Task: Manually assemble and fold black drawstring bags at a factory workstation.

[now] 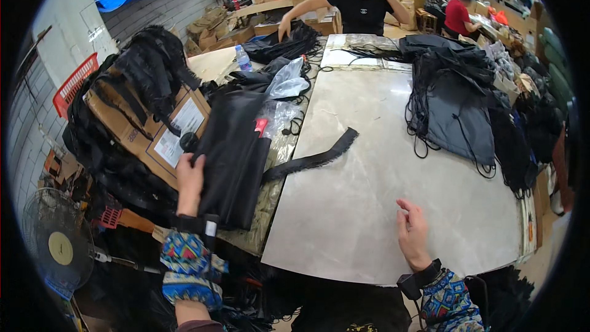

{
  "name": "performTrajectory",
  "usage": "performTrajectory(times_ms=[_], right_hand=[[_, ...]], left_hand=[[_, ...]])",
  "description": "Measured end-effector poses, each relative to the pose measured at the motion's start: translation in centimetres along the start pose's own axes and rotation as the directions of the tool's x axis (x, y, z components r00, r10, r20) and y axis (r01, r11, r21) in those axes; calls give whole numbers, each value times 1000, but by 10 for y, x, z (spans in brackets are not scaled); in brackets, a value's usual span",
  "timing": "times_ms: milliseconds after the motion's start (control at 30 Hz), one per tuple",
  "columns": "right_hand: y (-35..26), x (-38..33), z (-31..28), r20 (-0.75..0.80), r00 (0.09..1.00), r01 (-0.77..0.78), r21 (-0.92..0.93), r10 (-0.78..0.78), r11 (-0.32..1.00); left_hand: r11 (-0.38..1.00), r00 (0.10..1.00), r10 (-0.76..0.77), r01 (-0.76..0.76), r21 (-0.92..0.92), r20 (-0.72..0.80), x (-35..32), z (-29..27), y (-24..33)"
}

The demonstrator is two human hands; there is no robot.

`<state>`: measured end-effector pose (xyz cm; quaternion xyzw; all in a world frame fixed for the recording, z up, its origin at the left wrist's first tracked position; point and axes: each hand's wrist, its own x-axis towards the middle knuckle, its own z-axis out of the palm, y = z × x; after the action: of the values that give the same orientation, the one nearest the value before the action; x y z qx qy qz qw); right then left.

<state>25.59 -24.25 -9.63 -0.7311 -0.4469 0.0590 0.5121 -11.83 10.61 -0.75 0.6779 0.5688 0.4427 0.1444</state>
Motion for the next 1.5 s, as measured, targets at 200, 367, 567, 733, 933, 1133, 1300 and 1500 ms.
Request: performTrajectory(times_ms=[200, 367, 567, 733, 933, 1133, 1300, 1500], right_hand=[[11, 0, 2, 4, 1000, 10, -8, -10, 1000], [9, 8, -13, 136, 990, -30, -42, 36, 999], [40, 87, -5, 185, 975, 166, -262, -120, 950], [129, 165, -59, -164, 902, 38, -891, -400, 452], [147, 179, -147, 0, 983, 150, -562, -181, 814], [17, 129, -133, 641, 756, 448, -357, -134, 819], [14, 82, -86, 625, 715, 466, -91, -314, 880], [27, 48, -66, 421, 840, 523, -461, -342, 717]], left_hand=[[923, 942, -335, 332, 196, -19, 12, 25, -66], [914, 963, -261, 267, 306, -59, 8, 43, -34], [877, 992, 122, -120, 465, 26, 11, 11, -52], [898, 934, 173, -280, 339, 311, -12, -9, -29], [799, 806, 532, -580, 162, 261, -62, -25, 88], [696, 558, 716, -615, -371, 420, -144, 64, 188], [371, 183, 859, -866, -336, 478, -239, 153, 200], [390, -52, 730, -787, -478, 681, -280, 107, 175]])
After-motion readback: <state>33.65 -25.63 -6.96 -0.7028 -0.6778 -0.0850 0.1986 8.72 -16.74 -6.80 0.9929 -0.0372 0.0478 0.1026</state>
